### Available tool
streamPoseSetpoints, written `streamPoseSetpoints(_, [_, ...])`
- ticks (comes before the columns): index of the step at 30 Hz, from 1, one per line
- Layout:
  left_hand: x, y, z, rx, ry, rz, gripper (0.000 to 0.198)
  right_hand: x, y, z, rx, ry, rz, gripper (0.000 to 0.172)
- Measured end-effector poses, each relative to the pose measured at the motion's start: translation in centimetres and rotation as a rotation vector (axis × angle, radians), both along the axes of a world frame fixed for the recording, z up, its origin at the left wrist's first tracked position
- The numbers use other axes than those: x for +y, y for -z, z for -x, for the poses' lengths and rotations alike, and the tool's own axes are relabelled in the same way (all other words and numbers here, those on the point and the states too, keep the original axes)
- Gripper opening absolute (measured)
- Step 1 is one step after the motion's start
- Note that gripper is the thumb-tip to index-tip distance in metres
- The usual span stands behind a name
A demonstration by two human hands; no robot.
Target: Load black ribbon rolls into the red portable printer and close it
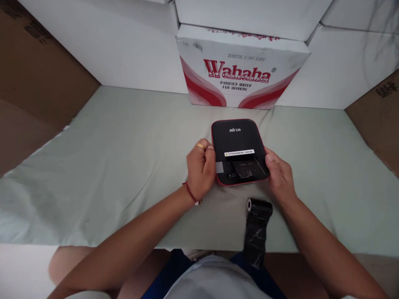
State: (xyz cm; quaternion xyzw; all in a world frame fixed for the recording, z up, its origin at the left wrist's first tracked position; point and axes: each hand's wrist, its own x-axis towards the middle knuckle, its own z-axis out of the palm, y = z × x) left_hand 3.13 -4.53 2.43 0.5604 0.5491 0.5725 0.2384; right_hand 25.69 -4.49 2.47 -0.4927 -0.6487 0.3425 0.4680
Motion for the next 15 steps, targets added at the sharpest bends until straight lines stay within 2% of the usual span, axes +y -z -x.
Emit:
streamPoseSetpoints(2, [-0.4,-0.5,0.4,0.043,-0.005,-0.065,0.028,-0.3,0.0,0.2,-0.043,0.05,-0.02,0.047])
streamPoseSetpoints(4, [-1.2,-0.6,0.4,0.104,0.008,-0.207,0.014,-0.6,0.0,0.3,-0.076,0.088,-0.05,0.046])
streamPoseSetpoints(6, [-2.0,-0.1,0.0,0.154,0.013,-0.323,0.018,-0.7,0.0,0.4,-0.102,0.096,-0.087,0.046])
streamPoseSetpoints(8, [-2.3,0.7,-0.5,0.149,-0.018,-0.345,0.019,-0.8,0.1,0.5,-0.131,0.091,-0.126,0.046])
streamPoseSetpoints(11, [-1.5,1.8,-1.0,0.079,0.006,-0.373,0.019,-0.9,0.3,0.6,-0.203,0.107,-0.196,0.047])
streamPoseSetpoints(15, [-0.1,2.1,-0.6,0.079,0.069,-0.441,0.021,-1.2,0.5,0.9,-0.277,0.132,-0.275,0.044])
